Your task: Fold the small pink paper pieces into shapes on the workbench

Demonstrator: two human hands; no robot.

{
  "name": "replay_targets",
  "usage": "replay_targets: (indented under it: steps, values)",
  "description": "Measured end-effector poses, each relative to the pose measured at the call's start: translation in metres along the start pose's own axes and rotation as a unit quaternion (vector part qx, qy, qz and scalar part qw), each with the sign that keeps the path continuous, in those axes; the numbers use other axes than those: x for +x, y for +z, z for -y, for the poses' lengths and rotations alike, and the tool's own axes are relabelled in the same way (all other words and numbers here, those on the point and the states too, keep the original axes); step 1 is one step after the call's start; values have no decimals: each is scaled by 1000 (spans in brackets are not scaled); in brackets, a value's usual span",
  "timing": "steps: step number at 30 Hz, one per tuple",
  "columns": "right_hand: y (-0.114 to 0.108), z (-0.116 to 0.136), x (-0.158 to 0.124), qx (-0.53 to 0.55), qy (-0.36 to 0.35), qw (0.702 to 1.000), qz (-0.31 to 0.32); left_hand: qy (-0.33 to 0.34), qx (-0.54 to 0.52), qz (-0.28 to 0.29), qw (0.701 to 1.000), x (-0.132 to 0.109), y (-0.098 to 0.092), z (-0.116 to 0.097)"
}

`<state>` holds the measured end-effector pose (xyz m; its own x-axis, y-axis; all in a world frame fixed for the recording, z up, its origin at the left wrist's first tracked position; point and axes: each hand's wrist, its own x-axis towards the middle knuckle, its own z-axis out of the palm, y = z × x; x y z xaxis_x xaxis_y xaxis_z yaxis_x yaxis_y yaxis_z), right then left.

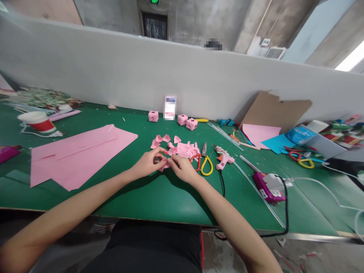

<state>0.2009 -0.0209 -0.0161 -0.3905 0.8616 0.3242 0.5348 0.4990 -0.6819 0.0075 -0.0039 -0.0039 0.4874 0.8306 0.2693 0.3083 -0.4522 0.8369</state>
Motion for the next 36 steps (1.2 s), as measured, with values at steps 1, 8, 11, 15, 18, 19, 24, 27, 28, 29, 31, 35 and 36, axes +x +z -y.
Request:
replay_targets:
  steps: [1,8,11,15,18,19,24,27,28,29,31,35,36]
  values:
    - [0,1,-1,-6,-3,1000,9,-3,-8,5,1000,0,0,1]
    - [4,3,-4,-58,-22,997,50,-35,-79,57,995,0,2,5]
    - [5,3,-3,-46,-15,998,48,-34,-88,68,993,-1,3,6]
    - [5,6,-3,-55,-19,997,41,-45,-103,78,991,0,3,8]
    - [5,8,-4,-98,-36,994,32,-37,-95,77,992,1,2,7]
    - [5,8,-4,-112,-40,993,26,-32,-89,77,992,1,2,6]
    - [4,5,-4,-179,-45,983,-3,47,32,37,998,-2,-4,0]
    - [1,2,-3,-238,-59,969,-14,110,140,3,984,-3,-5,-1]
    - [0,1,-3,-256,-65,964,-15,118,163,1,979,-3,-6,-1]
    - [0,0,-3,-271,-72,960,-14,123,181,1,976,-3,-6,0]
    - [-1,-1,-3,-292,-86,953,-7,127,210,4,969,-3,-6,1]
    - [3,0,-5,-307,-102,946,15,122,238,33,963,-3,-6,2]
    - [5,1,-5,-307,-103,946,18,118,240,45,963,-3,-6,1]
